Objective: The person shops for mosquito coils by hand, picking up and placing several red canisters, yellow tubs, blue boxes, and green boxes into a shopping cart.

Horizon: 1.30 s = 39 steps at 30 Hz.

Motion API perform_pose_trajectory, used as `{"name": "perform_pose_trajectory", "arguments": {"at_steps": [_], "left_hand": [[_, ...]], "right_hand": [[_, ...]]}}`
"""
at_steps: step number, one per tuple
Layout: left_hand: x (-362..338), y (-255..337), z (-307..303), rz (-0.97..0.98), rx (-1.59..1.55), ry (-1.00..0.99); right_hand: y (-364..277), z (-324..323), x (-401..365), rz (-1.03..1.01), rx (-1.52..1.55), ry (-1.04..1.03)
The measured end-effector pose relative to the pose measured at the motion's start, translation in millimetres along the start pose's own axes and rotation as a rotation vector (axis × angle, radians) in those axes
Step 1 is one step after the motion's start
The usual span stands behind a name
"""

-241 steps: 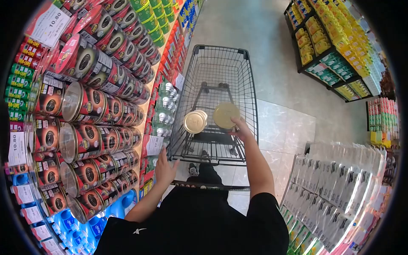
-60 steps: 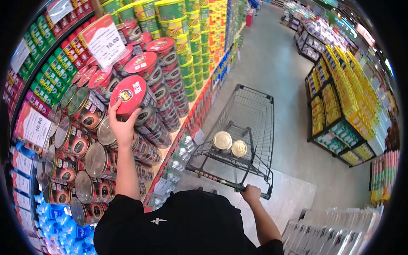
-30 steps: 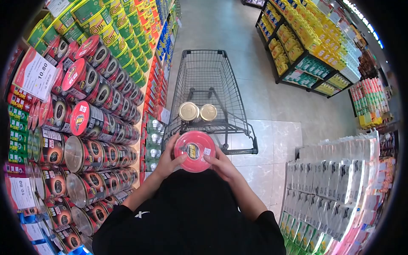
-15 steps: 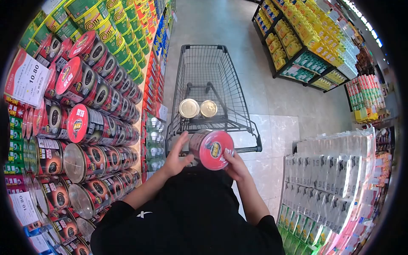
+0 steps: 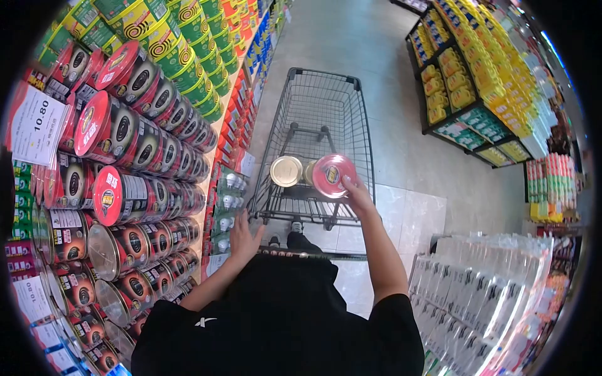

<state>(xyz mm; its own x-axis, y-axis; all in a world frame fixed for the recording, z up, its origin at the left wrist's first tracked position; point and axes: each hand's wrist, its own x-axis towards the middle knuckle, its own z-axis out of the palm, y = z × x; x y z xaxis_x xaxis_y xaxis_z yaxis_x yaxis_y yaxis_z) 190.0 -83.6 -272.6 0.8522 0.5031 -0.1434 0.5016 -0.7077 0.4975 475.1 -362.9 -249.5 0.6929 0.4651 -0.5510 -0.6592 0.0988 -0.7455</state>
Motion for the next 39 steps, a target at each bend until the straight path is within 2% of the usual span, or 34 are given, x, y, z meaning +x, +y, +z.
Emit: {"name": "perform_pose_trajectory", "arguments": {"at_steps": [1,4,8,9,11,12,17,28,33,36,37,38,39], "left_hand": [[2,2,0,-0.009,-0.015,0.022],[2,8,-3,-0.048,-0.033,0.062],[4,20,-10,-0.149,0.049,0.024],[3,21,-9,-0.182,0.083,0.004],[2,15,-6,-0.126,0.064,0.062],[4,15,-6,-0.095,0.053,0.09],[4,22,-9,-0.196,0.074,0.027],[2,17,-6,-0.213,0.074,0.005],[0,14,-4,-0.198,0.079,0.02],[-1,13,-5,-0.127,0.065,0.079],[0,19,-10,-0.239,0.028,-0.022],[-3,18,-11,-0.2,0.046,0.016],[-4,14,-8,-0.155,0.062,0.051]], "right_hand": [[5,-6,24,-0.031,0.007,-0.021],[24,-29,82,0.059,0.028,0.007],[73,-68,154,0.228,-0.059,0.019],[94,-78,171,0.244,-0.053,0.081],[111,-83,188,0.291,-0.016,0.101],[120,-85,195,0.314,0.002,0.114],[156,-103,220,0.348,0.067,0.122],[164,-109,215,0.308,0.167,0.094],[176,-109,217,0.326,0.057,0.094],[180,-111,223,0.428,-0.284,0.221],[179,-111,222,0.392,-0.334,0.235],[179,-112,221,0.358,-0.385,0.25],[196,-132,233,0.2,-0.543,0.286]]}}
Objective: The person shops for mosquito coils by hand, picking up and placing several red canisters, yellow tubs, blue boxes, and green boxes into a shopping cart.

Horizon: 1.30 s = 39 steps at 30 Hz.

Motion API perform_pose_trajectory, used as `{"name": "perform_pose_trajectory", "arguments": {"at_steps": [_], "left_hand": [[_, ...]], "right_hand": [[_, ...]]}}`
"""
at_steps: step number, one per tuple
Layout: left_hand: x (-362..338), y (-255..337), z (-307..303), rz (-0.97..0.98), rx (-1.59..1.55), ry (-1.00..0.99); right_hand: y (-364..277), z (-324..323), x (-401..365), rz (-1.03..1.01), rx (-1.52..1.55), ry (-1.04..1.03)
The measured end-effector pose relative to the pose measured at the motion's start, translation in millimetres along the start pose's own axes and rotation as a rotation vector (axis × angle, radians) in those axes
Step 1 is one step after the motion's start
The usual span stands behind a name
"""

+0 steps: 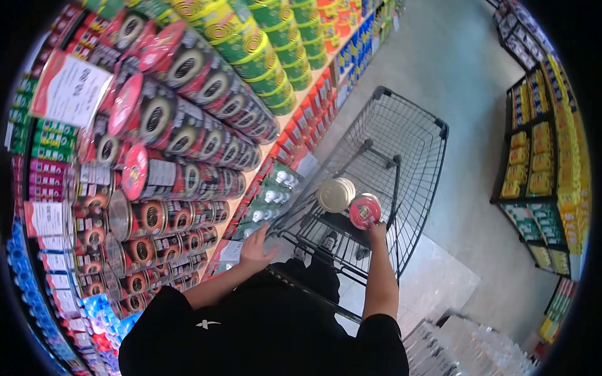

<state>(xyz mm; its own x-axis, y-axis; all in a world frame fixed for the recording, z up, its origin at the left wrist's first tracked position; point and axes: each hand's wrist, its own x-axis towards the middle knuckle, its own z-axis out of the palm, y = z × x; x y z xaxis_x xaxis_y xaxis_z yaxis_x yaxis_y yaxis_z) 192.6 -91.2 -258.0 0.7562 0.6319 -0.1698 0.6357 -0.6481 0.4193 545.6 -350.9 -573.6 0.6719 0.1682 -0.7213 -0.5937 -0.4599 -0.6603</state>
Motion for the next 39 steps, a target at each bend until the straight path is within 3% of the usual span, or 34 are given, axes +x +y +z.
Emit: {"name": "perform_pose_trajectory", "arguments": {"at_steps": [2,3,5,8,9,11,12,13,16,19,25,30,34,37,39], "left_hand": [[3,2,-9,0.045,-0.104,0.052],[10,10,-26,0.091,-0.132,0.186],[37,33,-83,0.19,-0.187,0.443],[82,51,-207,0.209,-0.195,0.897],[98,50,-239,0.195,-0.215,1.073],[123,51,-304,0.17,-0.195,1.238],[138,42,-322,0.087,-0.191,1.237],[150,36,-337,0.004,-0.188,1.235],[172,23,-352,-0.101,-0.365,1.089],[177,15,-353,0.072,-0.428,1.055],[178,13,-352,0.037,-0.396,1.155],[171,14,-346,0.119,-0.492,1.186],[152,28,-328,0.248,-0.574,1.184],[115,59,-304,0.476,-0.926,0.978],[97,64,-280,0.556,-0.865,0.879]], "right_hand": [[41,-8,37,-0.276,-0.312,0.256],[32,-16,32,-0.208,-0.222,0.169],[-14,-18,-28,-0.251,-0.13,0.224],[-117,-16,-176,-0.199,-0.039,0.127],[-121,-14,-192,-0.242,-0.004,0.138],[-121,-14,-219,-0.328,0.064,0.159],[-102,-20,-203,-0.379,-0.006,0.131],[-121,-18,-236,-0.295,0.011,0.118],[-125,-14,-272,-0.352,0.026,0.133],[-117,-16,-288,-0.318,0.104,0.152],[-114,-15,-312,-0.353,0.034,0.114],[-137,9,-342,-0.438,-0.036,0.088],[-186,48,-370,-0.513,0.001,-0.125],[-255,74,-424,-0.55,0.092,-0.432],[-293,82,-457,-0.539,0.261,-0.604]]}}
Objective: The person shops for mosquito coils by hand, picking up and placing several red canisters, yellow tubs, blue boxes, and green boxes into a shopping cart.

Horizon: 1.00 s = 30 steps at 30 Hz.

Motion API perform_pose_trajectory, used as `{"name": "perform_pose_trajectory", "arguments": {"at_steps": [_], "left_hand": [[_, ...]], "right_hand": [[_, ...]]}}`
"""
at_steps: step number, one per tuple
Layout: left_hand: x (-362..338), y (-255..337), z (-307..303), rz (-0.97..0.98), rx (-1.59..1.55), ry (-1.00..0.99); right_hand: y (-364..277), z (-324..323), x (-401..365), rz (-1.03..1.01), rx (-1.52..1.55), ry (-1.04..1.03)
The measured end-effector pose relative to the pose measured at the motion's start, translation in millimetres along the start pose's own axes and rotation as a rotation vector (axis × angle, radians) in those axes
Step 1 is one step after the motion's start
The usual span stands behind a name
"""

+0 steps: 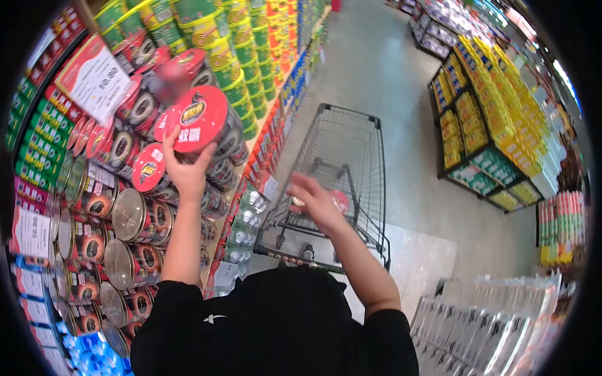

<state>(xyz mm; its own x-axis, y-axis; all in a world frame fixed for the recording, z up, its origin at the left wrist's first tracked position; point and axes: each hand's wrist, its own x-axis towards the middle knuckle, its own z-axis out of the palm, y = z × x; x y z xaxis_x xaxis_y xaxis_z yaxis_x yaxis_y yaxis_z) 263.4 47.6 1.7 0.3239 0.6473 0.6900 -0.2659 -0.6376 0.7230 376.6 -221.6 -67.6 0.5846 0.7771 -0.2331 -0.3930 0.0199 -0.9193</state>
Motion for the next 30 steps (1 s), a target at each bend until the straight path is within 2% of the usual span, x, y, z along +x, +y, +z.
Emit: {"name": "perform_pose_trajectory", "arguments": {"at_steps": [4,5,8,11,14,15,18,21,24,28,30], "left_hand": [[-50,29,18,0.245,0.086,-0.334],[-58,37,32,0.307,0.009,-0.395],[-100,26,57,0.241,-0.109,-0.609],[-121,31,78,0.151,0.174,-0.85],[-144,9,85,0.001,0.208,-0.954],[-157,-5,84,0.003,0.171,-0.911],[-200,-42,64,-0.213,0.342,-0.938],[-249,-79,27,-0.302,0.603,-0.925],[-268,-83,10,-0.436,0.823,-0.963],[-292,-91,3,-0.515,0.884,-0.978],[-297,-92,6,-0.487,0.918,-0.965]], "right_hand": [[-55,-3,6,0.089,0.32,-0.185],[-64,-11,6,0.111,0.375,-0.251],[-62,-38,-1,0.215,0.188,-0.217],[-13,-82,-2,0.235,0.322,-0.092],[43,-137,6,0.268,0.381,-0.009],[60,-156,11,0.288,0.375,0.013],[115,-213,25,0.321,0.317,0.112],[157,-251,35,0.392,0.273,0.225],[195,-276,45,0.411,0.241,0.271],[238,-296,61,0.48,0.25,0.303],[253,-303,64,0.5,0.268,0.3]]}}
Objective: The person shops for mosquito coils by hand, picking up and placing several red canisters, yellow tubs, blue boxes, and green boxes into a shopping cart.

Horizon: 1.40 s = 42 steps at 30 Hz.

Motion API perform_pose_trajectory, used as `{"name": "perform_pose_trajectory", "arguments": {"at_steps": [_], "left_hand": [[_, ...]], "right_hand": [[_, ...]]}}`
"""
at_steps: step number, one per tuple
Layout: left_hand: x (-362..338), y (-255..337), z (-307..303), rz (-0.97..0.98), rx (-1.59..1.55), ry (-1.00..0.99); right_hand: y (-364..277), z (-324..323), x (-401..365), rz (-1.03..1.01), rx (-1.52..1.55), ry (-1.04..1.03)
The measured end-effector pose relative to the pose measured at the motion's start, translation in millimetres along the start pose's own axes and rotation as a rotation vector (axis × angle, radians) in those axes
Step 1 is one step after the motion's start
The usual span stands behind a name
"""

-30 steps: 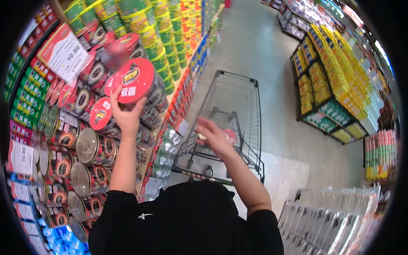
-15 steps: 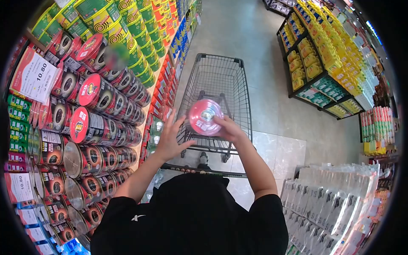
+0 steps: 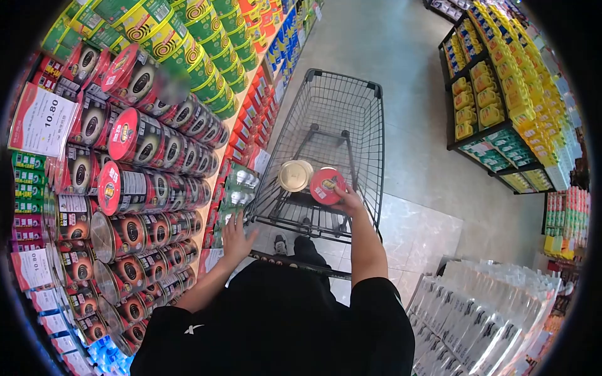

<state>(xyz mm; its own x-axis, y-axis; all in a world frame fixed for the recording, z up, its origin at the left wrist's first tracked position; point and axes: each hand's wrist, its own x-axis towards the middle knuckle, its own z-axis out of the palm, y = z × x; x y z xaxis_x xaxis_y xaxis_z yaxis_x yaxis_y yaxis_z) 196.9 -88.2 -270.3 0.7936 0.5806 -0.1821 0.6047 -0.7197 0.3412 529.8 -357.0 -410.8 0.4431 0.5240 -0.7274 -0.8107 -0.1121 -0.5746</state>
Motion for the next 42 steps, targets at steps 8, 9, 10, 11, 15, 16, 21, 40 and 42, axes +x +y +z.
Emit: {"name": "perform_pose_trajectory", "arguments": {"at_steps": [8,9,10,11,15,16,21,40,42], "left_hand": [[2,7,-1,-0.027,-0.007,0.007],[3,8,-2,-0.032,-0.012,0.002],[4,8,-3,-0.035,-0.017,-0.001],[4,8,-4,-0.036,-0.009,-0.003],[2,8,-5,-0.042,0.009,-0.012],[3,8,-5,-0.043,0.009,-0.012],[2,8,-3,0.007,0.03,0.077],[0,7,-1,-0.064,0.009,0.031],[0,6,0,-0.056,0.009,0.039]], "right_hand": [[24,-11,22,0.022,0.097,-0.012],[24,-9,22,0.02,0.104,-0.011],[23,-8,22,0.017,0.109,-0.015],[22,-8,20,0.014,0.115,-0.017],[19,-9,19,0.032,0.152,-0.086],[14,-7,15,0.034,0.16,-0.113],[-10,8,-2,0.006,0.122,-0.159],[12,115,49,0.025,0.005,-0.126],[12,114,44,0.024,-0.021,-0.136]]}}
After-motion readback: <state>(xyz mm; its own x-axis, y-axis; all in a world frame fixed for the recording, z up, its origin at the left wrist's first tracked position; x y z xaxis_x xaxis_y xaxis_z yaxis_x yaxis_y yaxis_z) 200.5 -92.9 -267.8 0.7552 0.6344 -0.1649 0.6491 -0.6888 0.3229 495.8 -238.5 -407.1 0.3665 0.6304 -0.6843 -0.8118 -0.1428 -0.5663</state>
